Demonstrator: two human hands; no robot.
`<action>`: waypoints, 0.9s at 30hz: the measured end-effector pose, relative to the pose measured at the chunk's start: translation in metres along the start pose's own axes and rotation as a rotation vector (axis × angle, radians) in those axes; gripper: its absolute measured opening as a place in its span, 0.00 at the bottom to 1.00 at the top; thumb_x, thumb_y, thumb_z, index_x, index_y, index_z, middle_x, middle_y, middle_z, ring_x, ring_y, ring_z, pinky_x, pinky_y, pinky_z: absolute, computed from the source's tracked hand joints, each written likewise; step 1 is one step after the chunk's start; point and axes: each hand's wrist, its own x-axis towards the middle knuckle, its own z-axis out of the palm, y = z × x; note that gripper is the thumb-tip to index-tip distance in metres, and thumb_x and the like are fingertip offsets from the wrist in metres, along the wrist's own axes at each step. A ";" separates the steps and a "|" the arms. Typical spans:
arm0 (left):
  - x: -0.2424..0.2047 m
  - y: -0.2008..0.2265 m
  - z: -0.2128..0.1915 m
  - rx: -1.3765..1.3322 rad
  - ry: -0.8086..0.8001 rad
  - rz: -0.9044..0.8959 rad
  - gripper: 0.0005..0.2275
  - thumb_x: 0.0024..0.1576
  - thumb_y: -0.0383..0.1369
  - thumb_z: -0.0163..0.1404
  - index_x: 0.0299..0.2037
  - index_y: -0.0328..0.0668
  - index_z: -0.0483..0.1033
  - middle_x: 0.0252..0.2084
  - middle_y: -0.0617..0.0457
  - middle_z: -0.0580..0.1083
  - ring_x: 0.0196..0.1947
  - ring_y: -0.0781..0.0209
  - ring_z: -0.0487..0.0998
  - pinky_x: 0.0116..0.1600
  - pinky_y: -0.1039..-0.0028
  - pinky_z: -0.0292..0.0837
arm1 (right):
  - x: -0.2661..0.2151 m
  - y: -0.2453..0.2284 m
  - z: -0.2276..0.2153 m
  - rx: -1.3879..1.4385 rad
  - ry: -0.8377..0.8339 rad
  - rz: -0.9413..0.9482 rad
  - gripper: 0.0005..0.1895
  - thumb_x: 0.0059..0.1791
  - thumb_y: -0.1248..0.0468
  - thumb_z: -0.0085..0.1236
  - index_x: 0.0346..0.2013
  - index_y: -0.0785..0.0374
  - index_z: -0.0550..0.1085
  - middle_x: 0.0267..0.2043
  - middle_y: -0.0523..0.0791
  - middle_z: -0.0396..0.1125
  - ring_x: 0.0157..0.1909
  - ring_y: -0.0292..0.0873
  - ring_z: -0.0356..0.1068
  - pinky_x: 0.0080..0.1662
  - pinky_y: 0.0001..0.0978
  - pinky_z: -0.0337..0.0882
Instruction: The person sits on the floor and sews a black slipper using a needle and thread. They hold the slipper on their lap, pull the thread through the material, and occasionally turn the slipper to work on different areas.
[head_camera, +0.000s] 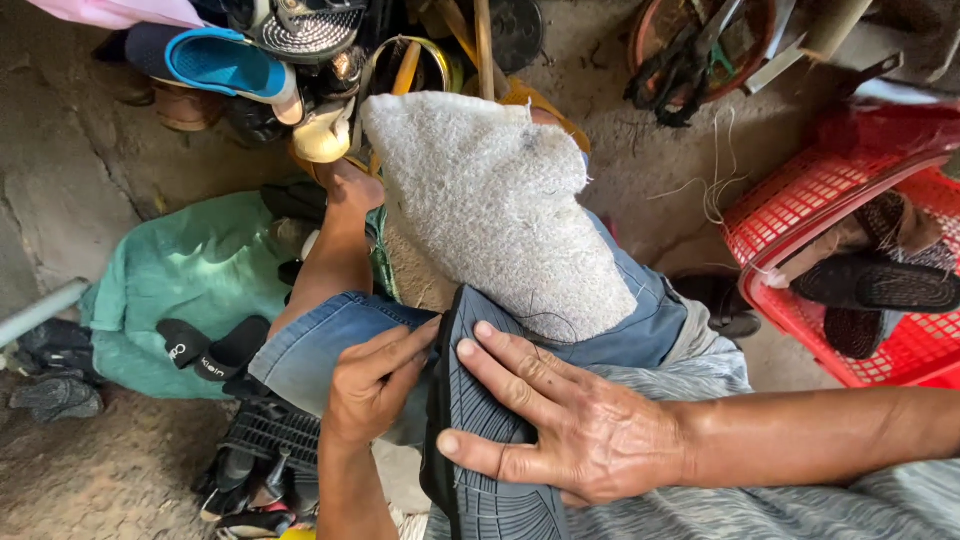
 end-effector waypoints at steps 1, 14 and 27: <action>0.000 -0.001 -0.001 0.004 -0.009 0.001 0.14 0.65 0.24 0.45 0.59 0.35 0.75 0.47 0.47 0.80 0.41 0.59 0.83 0.47 0.75 0.78 | 0.000 0.000 -0.001 0.009 0.024 -0.004 0.68 0.28 0.49 0.76 0.77 0.53 0.51 0.74 0.76 0.35 0.78 0.80 0.40 0.74 0.68 0.54; 0.013 0.014 0.004 0.039 0.017 0.017 0.16 0.63 0.20 0.47 0.61 0.36 0.73 0.46 0.47 0.80 0.34 0.61 0.81 0.39 0.76 0.77 | 0.000 0.008 -0.010 -0.009 0.024 -0.026 0.68 0.28 0.44 0.79 0.76 0.54 0.52 0.72 0.77 0.38 0.76 0.82 0.43 0.72 0.68 0.57; 0.021 0.027 0.006 -0.185 0.031 -0.132 0.14 0.63 0.20 0.45 0.58 0.31 0.75 0.55 0.40 0.79 0.54 0.53 0.84 0.59 0.72 0.79 | 0.002 0.011 -0.015 -0.010 0.054 -0.036 0.49 0.38 0.62 0.56 0.75 0.55 0.55 0.71 0.77 0.41 0.75 0.82 0.45 0.73 0.68 0.57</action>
